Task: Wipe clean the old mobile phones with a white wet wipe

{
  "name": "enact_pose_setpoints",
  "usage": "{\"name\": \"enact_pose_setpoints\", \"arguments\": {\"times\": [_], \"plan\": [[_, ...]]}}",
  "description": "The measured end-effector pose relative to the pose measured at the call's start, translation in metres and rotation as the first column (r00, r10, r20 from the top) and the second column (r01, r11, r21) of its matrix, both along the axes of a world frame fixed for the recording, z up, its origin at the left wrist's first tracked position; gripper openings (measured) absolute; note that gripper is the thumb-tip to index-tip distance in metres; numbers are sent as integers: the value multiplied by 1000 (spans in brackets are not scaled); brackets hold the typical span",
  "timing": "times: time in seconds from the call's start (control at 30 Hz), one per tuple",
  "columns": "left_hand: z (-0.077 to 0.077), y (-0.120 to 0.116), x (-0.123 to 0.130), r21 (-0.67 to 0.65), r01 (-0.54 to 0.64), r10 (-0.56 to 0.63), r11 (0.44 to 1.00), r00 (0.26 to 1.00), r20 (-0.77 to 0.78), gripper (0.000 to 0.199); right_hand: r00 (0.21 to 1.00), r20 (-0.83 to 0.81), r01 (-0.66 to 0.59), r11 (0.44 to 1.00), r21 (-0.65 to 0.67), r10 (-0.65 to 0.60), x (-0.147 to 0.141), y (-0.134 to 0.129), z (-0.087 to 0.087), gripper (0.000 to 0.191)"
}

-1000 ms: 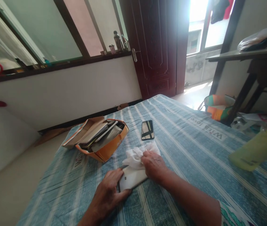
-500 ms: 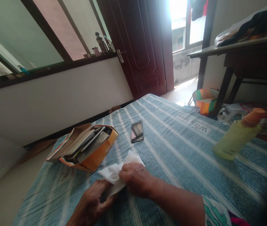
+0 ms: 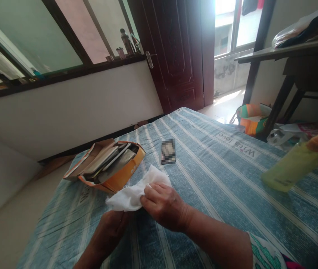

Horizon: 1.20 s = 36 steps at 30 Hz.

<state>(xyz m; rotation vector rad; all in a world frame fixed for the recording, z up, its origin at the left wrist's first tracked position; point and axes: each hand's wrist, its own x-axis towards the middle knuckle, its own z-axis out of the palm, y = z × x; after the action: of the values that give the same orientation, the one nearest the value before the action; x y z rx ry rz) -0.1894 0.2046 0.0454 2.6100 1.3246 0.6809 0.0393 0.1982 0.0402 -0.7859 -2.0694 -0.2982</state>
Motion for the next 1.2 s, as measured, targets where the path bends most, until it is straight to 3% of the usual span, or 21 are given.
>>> {"name": "enact_pose_setpoints", "arguments": {"times": [0.1,0.2,0.4,0.47,0.57,0.63,0.8,0.9,1.0,1.2], "plan": [[3,-3,6,29,-66,66,997,998,5,32,1000,0,19,998,54,-19,2,4,-4,25],[11,-7,14,5,-100,100,995,995,4,36,998,6,59,998,27,-59,9,11,-7,28],[22,-10,27,-108,-129,131,986,991,16,36,987,-69,122,954,-274,-146,31,23,-8,35],[24,-10,29,-126,-132,136,983,990,24,36,966,-203,59,899,-434,-162,36,27,-10,33],[28,-8,32,-138,-138,143,981,989,24,36,860,-433,-101,742,-663,-270,41,35,-16,25],[30,-6,33,-114,-152,156,982,987,25,35,785,-502,-166,657,-735,-363,44,41,-21,22],[35,7,39,-34,-131,130,991,991,-37,30,641,-583,-282,553,-784,-500,47,50,-28,22],[41,17,52,-76,-84,76,994,991,-112,23,582,-611,-354,509,-784,-536,47,50,-27,23],[49,28,71,-175,-73,49,982,989,-140,18,538,-638,-410,490,-769,-551,45,49,-26,27],[57,45,93,-244,-95,76,965,993,-88,16,444,-681,-483,485,-730,-583,46,50,-23,44]]}}
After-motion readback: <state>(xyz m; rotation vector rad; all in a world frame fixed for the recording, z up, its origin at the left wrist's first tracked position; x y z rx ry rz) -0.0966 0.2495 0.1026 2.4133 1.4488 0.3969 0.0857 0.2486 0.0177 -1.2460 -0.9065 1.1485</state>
